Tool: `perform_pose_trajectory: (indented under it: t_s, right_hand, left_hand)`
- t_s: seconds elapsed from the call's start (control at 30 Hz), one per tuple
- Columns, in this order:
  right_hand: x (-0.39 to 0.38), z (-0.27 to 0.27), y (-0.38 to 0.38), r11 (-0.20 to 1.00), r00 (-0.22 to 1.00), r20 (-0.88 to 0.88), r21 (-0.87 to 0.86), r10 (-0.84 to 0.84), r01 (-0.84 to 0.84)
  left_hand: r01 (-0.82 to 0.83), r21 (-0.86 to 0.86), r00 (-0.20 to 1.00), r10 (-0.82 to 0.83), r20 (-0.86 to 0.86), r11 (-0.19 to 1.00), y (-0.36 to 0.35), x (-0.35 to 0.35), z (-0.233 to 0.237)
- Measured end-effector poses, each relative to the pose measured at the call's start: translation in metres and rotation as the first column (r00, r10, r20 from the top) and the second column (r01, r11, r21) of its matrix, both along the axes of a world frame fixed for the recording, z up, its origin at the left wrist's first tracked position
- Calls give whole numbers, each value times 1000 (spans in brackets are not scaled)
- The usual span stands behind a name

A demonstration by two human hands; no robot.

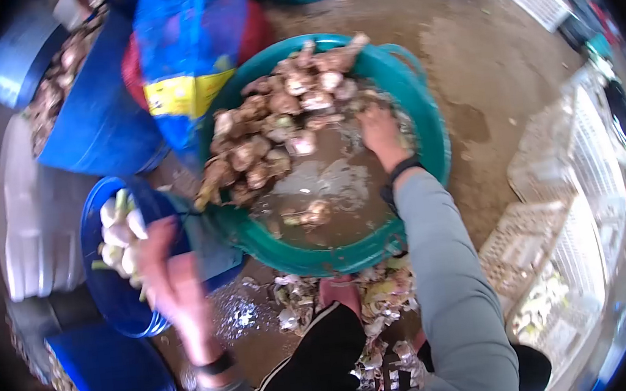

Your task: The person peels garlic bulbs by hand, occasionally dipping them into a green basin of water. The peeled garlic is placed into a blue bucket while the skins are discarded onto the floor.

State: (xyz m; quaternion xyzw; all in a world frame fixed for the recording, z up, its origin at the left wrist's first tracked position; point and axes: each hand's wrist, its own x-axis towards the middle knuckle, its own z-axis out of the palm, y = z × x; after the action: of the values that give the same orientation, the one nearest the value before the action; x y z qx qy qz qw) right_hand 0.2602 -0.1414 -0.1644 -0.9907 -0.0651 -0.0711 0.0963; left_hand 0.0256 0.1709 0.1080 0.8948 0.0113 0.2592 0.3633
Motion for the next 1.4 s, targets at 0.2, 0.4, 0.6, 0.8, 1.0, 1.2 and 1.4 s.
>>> perform_pose_trajectory:
  t_s: [0.2, 0.4, 0.6, 0.8, 1.0, 1.2, 1.4]
  right_hand:
    - [-60, 54, 27, 643, 876, -246, 760, 416, -92]
    - [-188, 149, 67, 200, 767, -364, 931, 529, 304]
    - [-242, 149, 62, 654, 902, -312, 755, 298, 45]
    - [-236, 156, 39, 502, 840, -343, 859, 421, 99]
    - [-236, 147, 49, 238, 697, -504, 862, 511, 448]
    - [-238, 168, 59, 202, 721, -557, 828, 413, 524]
    - [-244, 168, 73, 283, 846, -466, 874, 258, 395]
  left_hand:
    - [180, -245, 900, -260, -349, 952, -65, 26, -103]
    - [194, -114, 945, -217, -243, 974, -107, 6, -103]
    - [236, 20, 945, -225, -238, 972, -111, -40, -101]
    - [425, -702, 736, -670, -99, 572, -94, -33, -116]
    - [259, -764, 750, -622, -226, 591, -90, -29, -100]
    - [-64, -983, 731, -678, 72, -174, -102, -34, -132]
    - [182, -918, 882, -471, -6, 353, -103, -44, -125]
